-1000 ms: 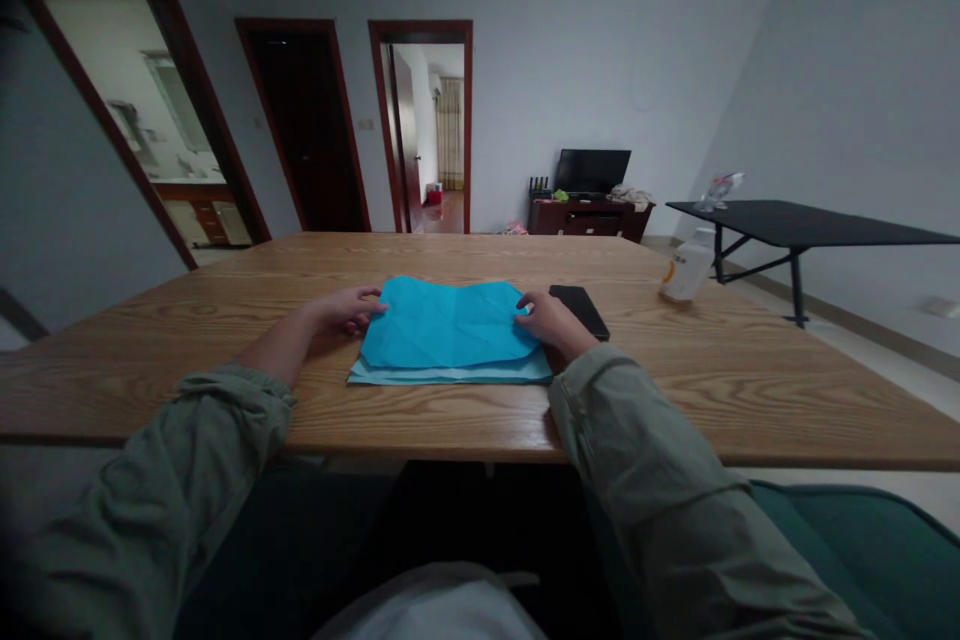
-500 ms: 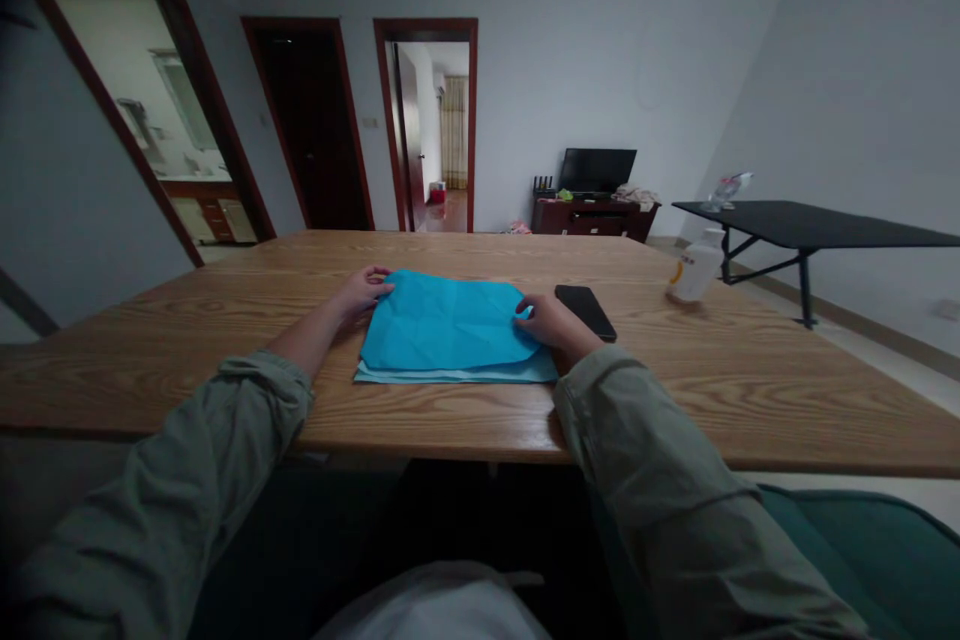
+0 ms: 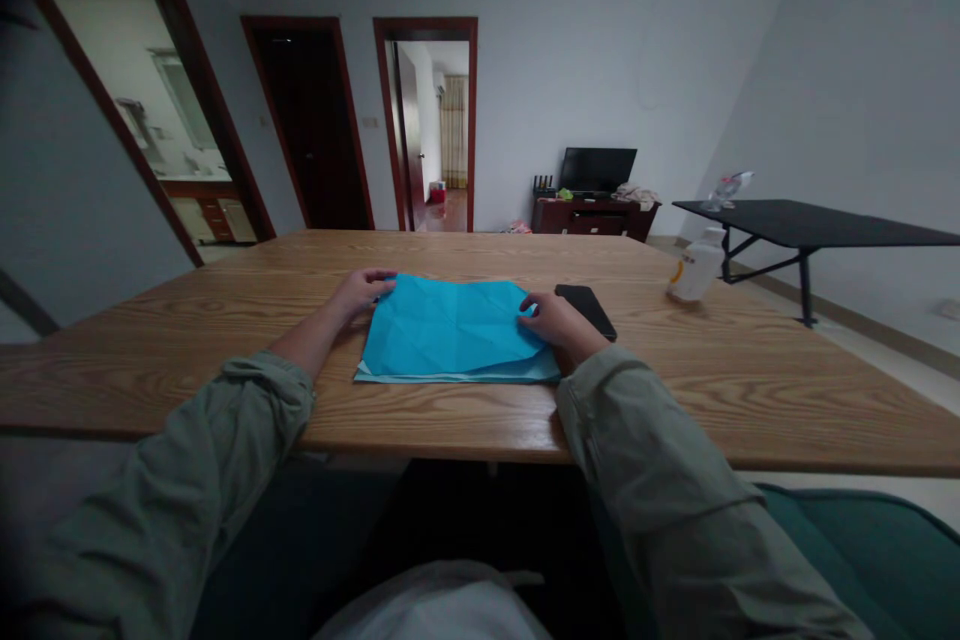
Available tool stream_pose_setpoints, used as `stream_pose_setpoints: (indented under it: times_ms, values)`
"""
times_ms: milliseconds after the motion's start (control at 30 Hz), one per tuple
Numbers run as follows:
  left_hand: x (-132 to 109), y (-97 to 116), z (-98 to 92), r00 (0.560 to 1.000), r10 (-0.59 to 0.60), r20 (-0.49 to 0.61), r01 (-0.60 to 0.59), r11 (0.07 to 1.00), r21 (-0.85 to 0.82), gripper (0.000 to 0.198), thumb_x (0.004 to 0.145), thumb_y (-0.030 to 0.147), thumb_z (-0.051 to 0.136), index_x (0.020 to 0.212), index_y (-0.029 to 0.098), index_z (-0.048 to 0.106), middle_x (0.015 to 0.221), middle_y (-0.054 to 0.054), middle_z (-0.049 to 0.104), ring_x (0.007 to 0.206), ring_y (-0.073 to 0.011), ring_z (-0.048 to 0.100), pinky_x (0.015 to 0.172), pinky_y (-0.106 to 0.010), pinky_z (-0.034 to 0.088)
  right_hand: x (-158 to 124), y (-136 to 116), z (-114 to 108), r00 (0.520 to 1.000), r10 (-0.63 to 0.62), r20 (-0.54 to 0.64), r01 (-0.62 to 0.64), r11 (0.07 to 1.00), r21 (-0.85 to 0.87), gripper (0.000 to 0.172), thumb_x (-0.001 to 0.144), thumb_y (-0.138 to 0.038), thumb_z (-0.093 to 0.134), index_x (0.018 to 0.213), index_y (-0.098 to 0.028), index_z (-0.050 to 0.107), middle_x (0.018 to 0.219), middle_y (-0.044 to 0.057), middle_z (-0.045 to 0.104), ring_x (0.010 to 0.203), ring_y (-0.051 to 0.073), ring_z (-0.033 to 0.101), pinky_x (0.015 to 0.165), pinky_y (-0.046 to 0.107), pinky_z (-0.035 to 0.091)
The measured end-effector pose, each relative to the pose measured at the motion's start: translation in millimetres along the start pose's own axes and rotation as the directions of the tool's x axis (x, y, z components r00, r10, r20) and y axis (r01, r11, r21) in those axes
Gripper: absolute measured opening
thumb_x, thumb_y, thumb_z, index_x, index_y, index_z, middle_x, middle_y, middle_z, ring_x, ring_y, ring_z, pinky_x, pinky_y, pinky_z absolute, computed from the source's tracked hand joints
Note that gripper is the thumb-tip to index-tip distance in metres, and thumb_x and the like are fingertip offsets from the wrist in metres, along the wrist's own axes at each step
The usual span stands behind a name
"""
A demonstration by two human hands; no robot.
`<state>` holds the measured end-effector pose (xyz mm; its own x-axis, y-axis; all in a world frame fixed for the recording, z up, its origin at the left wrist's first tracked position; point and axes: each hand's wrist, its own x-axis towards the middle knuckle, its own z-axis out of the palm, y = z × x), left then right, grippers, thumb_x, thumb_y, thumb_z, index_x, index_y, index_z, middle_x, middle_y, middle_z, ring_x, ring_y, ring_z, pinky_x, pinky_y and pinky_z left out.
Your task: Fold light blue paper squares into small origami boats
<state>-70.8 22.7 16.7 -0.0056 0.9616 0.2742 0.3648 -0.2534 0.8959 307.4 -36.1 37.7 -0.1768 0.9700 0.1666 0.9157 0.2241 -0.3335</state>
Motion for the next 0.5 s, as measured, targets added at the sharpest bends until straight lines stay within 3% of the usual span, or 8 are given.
stream_pose_setpoints:
  times_ms: [100,233,500]
  values:
    - [3,-6,0.0,0.999,0.039,0.01,-0.041,0.977,0.211,0.046,0.07,0.038,0.069,0.107,0.011,0.071,0.097,-0.011,0.073,0.079,-0.0203,0.065,0.072,-0.029,0.051,-3,3,-2,1.0,0.005,-0.009,-0.005,1.0,-0.009,0.026,0.08,-0.033,0.064,0.102,-0.02,0.069,0.09,0.006,0.069,0.075,0.016,0.063,0.065,0.023,0.043]
    - [5,-14,2.5,0.99,0.036,0.137,-0.1,0.86,0.5,0.044,0.076,0.035,0.066,0.115,0.016,0.069,0.1,-0.009,0.073,0.086,-0.0217,0.067,0.076,-0.027,0.05,-7,4,-1,1.0,0.015,0.001,-0.015,1.0,-0.015,0.026,0.08,-0.034,0.063,0.1,-0.02,0.069,0.089,0.006,0.068,0.073,0.016,0.063,0.064,0.023,0.043]
    - [1,-7,3.7,0.966,0.005,0.259,-0.197,0.664,0.722,0.048,0.083,0.037,0.056,0.125,0.015,0.062,0.112,-0.009,0.07,0.095,-0.0213,0.066,0.083,-0.025,0.048,-11,0,-2,0.997,0.025,0.066,-0.02,0.997,-0.071,0.026,0.079,-0.034,0.064,0.101,-0.021,0.069,0.091,0.007,0.07,0.076,0.018,0.064,0.065,0.024,0.043]
